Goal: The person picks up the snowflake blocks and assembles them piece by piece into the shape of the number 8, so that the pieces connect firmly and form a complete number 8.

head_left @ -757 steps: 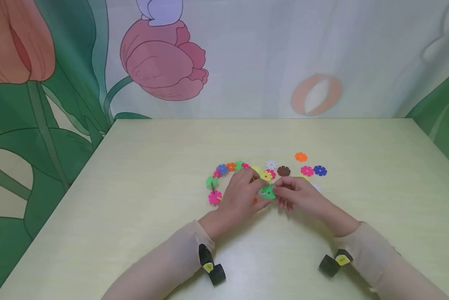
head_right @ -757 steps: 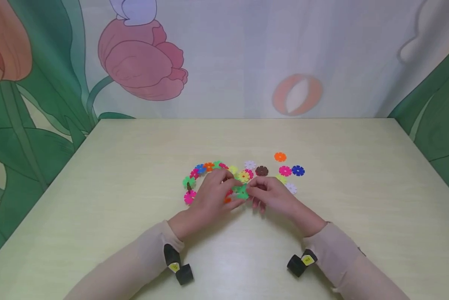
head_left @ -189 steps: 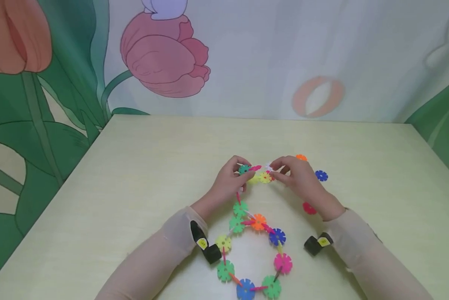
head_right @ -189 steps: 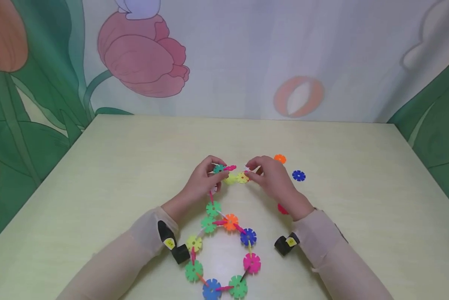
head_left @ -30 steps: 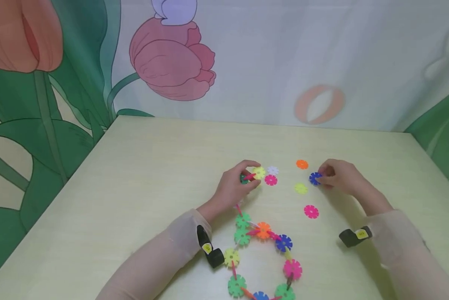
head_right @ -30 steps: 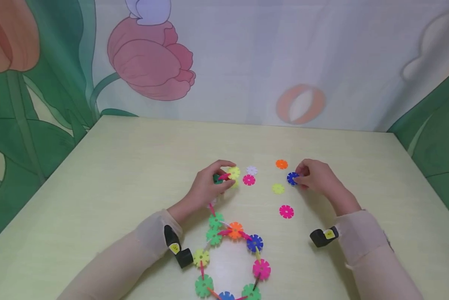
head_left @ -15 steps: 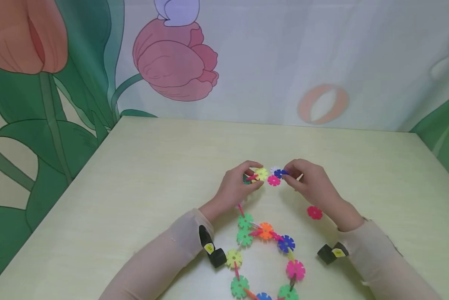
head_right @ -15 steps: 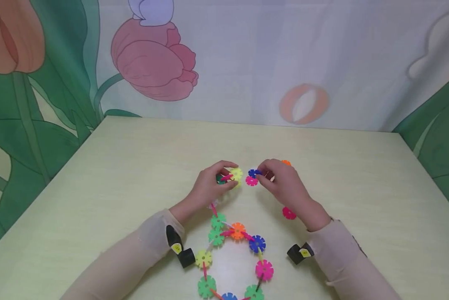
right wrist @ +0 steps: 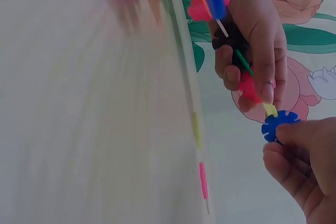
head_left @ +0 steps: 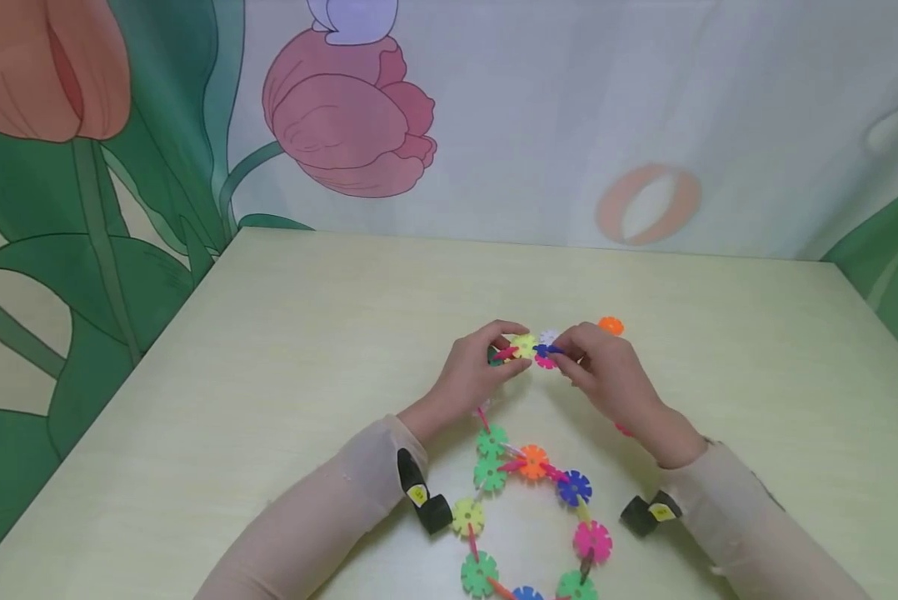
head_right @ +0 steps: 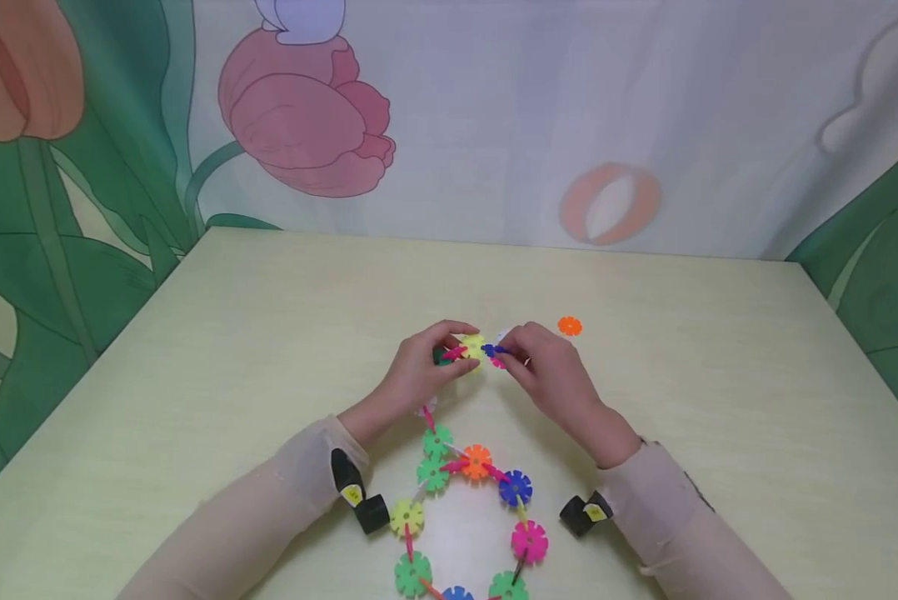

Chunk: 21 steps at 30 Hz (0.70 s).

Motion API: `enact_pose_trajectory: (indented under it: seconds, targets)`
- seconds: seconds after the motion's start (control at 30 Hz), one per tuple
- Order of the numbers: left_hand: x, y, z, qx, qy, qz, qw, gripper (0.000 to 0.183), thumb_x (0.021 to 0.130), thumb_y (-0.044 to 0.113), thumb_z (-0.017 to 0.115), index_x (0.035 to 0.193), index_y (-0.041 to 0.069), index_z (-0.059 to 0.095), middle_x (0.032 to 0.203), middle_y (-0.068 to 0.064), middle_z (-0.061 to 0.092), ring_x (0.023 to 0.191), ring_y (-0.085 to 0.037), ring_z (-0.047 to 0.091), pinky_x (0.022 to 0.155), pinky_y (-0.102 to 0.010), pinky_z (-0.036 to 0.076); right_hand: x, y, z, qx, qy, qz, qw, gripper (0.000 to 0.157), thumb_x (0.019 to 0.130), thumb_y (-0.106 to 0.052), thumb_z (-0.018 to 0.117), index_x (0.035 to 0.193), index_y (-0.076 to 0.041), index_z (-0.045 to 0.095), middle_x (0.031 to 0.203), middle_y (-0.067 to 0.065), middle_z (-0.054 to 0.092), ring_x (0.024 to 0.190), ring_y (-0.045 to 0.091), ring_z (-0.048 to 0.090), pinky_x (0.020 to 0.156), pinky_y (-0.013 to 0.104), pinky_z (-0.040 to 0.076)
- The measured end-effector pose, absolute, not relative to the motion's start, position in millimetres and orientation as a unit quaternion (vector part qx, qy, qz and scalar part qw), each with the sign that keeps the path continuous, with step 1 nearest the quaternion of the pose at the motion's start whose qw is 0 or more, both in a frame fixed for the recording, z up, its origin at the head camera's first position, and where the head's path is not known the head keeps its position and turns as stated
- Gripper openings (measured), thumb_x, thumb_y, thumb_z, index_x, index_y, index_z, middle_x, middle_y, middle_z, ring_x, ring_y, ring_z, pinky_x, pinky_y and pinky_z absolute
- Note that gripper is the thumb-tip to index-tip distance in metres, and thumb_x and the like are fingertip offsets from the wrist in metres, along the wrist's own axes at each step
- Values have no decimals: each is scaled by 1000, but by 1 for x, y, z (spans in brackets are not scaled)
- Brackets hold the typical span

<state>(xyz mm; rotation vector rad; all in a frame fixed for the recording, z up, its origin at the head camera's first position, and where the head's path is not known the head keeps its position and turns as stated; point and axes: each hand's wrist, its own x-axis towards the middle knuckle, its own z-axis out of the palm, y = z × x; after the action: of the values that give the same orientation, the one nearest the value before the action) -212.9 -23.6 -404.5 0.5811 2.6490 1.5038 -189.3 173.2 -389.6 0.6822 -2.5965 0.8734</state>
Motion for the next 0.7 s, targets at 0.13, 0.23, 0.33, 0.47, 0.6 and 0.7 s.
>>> enact_pose_trajectory:
  seconds: [0.13, 0.23, 0.33, 0.47, 0.6, 0.7]
  targets:
    - [-212, -23, -404, 191, 853, 486, 18, 41, 86, 22, 73, 125, 17, 61, 101, -6, 65, 78, -13, 54, 66, -19, 43, -189, 171, -393, 235, -903, 322, 159, 10, 82, -1, 72, 89, -5, 65, 76, 3, 61, 58, 8, 57, 56, 18, 50]
    - [-211, -22, -404, 193, 852, 487, 14, 41, 86, 21, 72, 125, 16, 60, 99, -7, 64, 73, -14, 50, 62, -19, 39, -191, 171, -395, 238, -899, 329, 166, 10, 82, 0, 72, 88, -4, 65, 77, 5, 63, 58, 9, 59, 56, 19, 51]
    - [-210, -20, -404, 189, 848, 494, 23, 42, 87, 21, 72, 126, 15, 58, 99, -8, 63, 72, -14, 50, 61, -18, 39, -192, 172, -396, 232, -898, 336, 164, 11, 82, 0, 72, 90, -4, 66, 80, 5, 65, 60, 10, 60, 58, 19, 52]
    - [-210, -18, -403, 181, 836, 515, 57, 45, 88, 22, 71, 128, 15, 52, 100, -11, 61, 71, -14, 55, 59, -19, 44, -195, 175, -393, 218, -899, 348, 154, 12, 83, -2, 72, 94, -4, 67, 84, 7, 70, 62, 11, 63, 62, 20, 53]
    - [-212, -18, -402, 166, 814, 548, 99, 45, 89, 25, 70, 129, 16, 50, 97, -12, 60, 63, -18, 61, 56, -24, 51, -196, 177, -392, 211, -895, 369, 133, 14, 83, -3, 72, 96, -3, 67, 85, 10, 73, 64, 17, 67, 61, 19, 54]
    - [-213, -18, -401, 155, 800, 567, 119, 42, 89, 27, 69, 125, 15, 50, 94, -13, 62, 63, -23, 63, 55, -28, 54, -197, 178, -394, 210, -890, 385, 124, 15, 82, -2, 72, 96, -2, 65, 84, 11, 73, 64, 23, 68, 57, 19, 53]
